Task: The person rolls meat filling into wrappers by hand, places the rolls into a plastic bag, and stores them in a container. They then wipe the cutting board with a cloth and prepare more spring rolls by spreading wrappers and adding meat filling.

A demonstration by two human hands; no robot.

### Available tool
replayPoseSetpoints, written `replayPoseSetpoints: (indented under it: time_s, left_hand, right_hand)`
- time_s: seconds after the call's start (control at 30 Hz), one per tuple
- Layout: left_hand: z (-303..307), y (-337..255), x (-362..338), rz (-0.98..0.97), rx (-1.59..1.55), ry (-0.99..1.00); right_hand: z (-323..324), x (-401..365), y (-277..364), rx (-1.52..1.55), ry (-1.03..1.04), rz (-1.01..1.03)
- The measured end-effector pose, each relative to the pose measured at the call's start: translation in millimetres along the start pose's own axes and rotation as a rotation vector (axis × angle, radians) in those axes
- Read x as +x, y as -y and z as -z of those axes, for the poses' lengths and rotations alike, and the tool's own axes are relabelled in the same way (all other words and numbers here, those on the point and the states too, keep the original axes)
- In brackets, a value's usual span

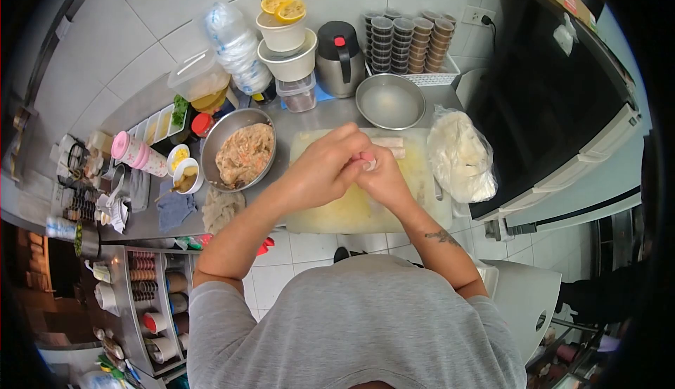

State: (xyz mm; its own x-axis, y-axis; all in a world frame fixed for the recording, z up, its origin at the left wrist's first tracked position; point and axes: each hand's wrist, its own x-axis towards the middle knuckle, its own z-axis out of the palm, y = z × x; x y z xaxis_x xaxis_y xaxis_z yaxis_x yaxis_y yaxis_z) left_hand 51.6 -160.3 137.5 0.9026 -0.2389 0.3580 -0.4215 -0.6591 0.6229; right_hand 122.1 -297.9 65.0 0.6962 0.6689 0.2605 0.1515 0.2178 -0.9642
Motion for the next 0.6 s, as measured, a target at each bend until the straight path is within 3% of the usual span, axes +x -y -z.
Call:
replayPoseSetpoints:
  time_s: [0.07, 0.17, 0.23, 0.3, 0.4, 0.47, 0.6]
  left_hand:
    - [-2.9, -1.2, 0.2, -0.035, 0.048, -0.032]
    - [-10.9, -3.2, -2.1, -0.015, 0.136, -0.129]
    - [-16.5, -5.5, -1.4, 0.036, 0.146, -0.183]
    - [-23.5, -9.1, -2.7, 0.111, 0.092, -0.196]
    - [-25.1, -12.2, -2.7, 0.038, -0.042, -0.208]
    - [-16.4, -9.6, -9.2, -0.074, 0.029, -0.280]
    - [-22.9, 1.2, -35.1, -0.093, 0.098, -0.257]
  right_hand:
    - [8.3, 1.2, -1.6, -0.038, 0.100, -0.037]
    - [-1.2, -1.1, 0.4, -0.208, -0.168, 0.218]
    - [-9.1, -15.2, -6.8, -0.297, -0.252, 0.208]
    - [-16.4, -20.4, -15.8, -0.257, -0.322, 0.159]
    - [-21.2, -16.9, -20.3, -0.041, -0.367, 0.046]
    - [-12.8, -13.6, -12.7, 0.047, -0.356, -0.018]
    - [1.6, -16.9, 5.1, -0.072, -0.242, -0.123]
